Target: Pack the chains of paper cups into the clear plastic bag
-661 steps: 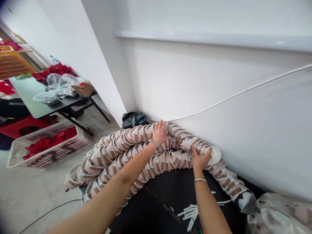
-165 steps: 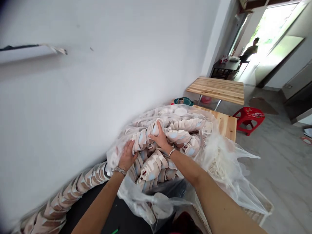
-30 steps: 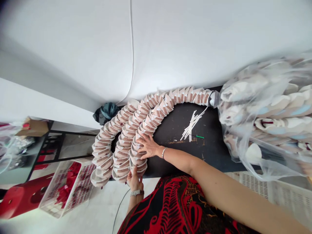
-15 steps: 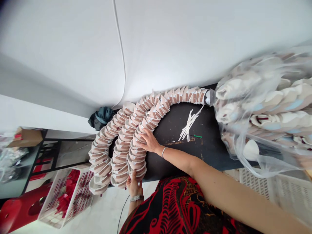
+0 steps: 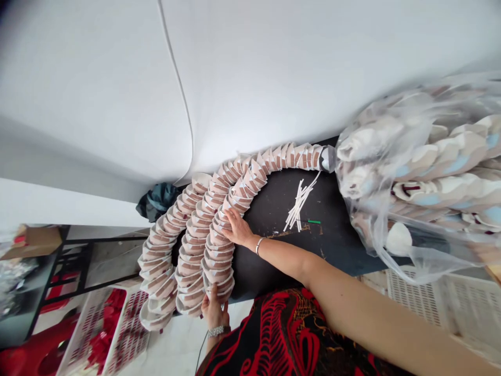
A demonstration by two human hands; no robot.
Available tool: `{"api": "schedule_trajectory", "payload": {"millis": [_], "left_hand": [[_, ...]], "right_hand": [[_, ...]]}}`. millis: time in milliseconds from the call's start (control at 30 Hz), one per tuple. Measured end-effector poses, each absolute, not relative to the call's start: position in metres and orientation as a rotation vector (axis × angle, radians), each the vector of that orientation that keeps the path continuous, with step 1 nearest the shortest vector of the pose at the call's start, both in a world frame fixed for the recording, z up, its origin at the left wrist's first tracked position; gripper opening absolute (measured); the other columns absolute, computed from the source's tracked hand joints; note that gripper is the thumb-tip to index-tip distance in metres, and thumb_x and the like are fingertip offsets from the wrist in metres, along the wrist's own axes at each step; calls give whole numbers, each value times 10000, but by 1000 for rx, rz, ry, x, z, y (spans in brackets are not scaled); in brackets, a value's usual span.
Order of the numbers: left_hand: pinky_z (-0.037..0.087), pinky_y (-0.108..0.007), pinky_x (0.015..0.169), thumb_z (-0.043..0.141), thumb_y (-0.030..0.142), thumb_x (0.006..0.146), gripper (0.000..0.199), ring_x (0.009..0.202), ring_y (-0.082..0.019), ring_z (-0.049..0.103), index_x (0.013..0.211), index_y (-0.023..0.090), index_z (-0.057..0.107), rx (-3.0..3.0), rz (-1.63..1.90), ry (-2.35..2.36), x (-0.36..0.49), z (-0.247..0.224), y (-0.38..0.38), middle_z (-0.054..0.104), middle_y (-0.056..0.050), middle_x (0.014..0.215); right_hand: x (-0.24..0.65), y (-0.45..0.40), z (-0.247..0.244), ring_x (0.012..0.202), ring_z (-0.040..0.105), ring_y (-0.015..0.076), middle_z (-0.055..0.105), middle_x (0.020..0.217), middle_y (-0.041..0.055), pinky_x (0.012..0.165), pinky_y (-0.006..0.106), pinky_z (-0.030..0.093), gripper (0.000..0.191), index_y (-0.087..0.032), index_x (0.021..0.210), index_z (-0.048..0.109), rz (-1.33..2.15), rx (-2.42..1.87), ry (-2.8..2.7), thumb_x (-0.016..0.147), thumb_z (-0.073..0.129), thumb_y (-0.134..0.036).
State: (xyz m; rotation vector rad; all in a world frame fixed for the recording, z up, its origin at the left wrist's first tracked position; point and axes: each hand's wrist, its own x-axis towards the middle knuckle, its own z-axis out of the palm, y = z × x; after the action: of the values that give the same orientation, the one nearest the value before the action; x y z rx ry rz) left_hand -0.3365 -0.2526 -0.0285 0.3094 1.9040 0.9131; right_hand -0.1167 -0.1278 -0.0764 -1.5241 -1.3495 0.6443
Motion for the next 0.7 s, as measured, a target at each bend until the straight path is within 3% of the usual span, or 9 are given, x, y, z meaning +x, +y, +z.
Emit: {"api": "schedule_trajectory", "payload": {"millis": [100, 167, 300, 400, 600, 700], "left_hand": [[576, -316, 709, 823, 378, 751, 375, 847, -208, 707, 972, 219, 565, 322, 897, 1923, -337, -28, -251, 688, -26, 947], [576, -329, 706, 843, 396, 715, 411, 853, -223, 716, 948, 223, 553, 330, 886, 1943, -337, -28, -250, 693, -20, 925], [562, -320, 687, 867, 428, 666, 455, 843, -228, 722, 924, 228, 549, 339, 868, 1964, -337, -28, -251, 701, -12, 902], [522, -277, 638, 884, 426, 640, 473, 824, -212, 718, 938, 234, 571, 345, 863, 1967, -338, -28, -252, 706, -5, 906], [498, -257, 590, 877, 456, 632, 465, 797, -212, 725, 941, 253, 594, 366, 857, 1945, -339, -28, -253, 711, -7, 902], [532, -281, 627, 891, 507, 607, 497, 862, -241, 748, 935, 263, 609, 390, 844, 1954, -341, -32, -252, 723, -3, 888]], "right_hand": [[-116, -122, -77, 1201, 673, 261, 306, 1652, 190, 1006, 451, 607, 824, -277, 1608, 314, 746, -1546, -1132, 889, 716, -283], [-116, -119, -77, 1103, 709, 232, 254, 1675, 198, 928, 427, 637, 835, -290, 1606, 308, 798, -1539, -1050, 876, 713, -255], [-116, -115, -77, 1104, 706, 233, 247, 1682, 189, 909, 424, 641, 870, -304, 1617, 282, 840, -1555, -1013, 862, 704, -213], [-113, -112, -73, 1062, 705, 216, 302, 1655, 206, 959, 421, 616, 842, -252, 1623, 277, 846, -1599, -1038, 881, 670, -192], [-91, -105, -48, 1329, 533, 348, 529, 1484, 172, 1084, 516, 501, 736, -221, 1582, 388, 726, -1958, -1180, 930, 695, -371], [-79, -102, -35, 1320, 511, 364, 575, 1439, 152, 1058, 528, 486, 653, -242, 1549, 457, 684, -2060, -1261, 948, 670, -384]]}}
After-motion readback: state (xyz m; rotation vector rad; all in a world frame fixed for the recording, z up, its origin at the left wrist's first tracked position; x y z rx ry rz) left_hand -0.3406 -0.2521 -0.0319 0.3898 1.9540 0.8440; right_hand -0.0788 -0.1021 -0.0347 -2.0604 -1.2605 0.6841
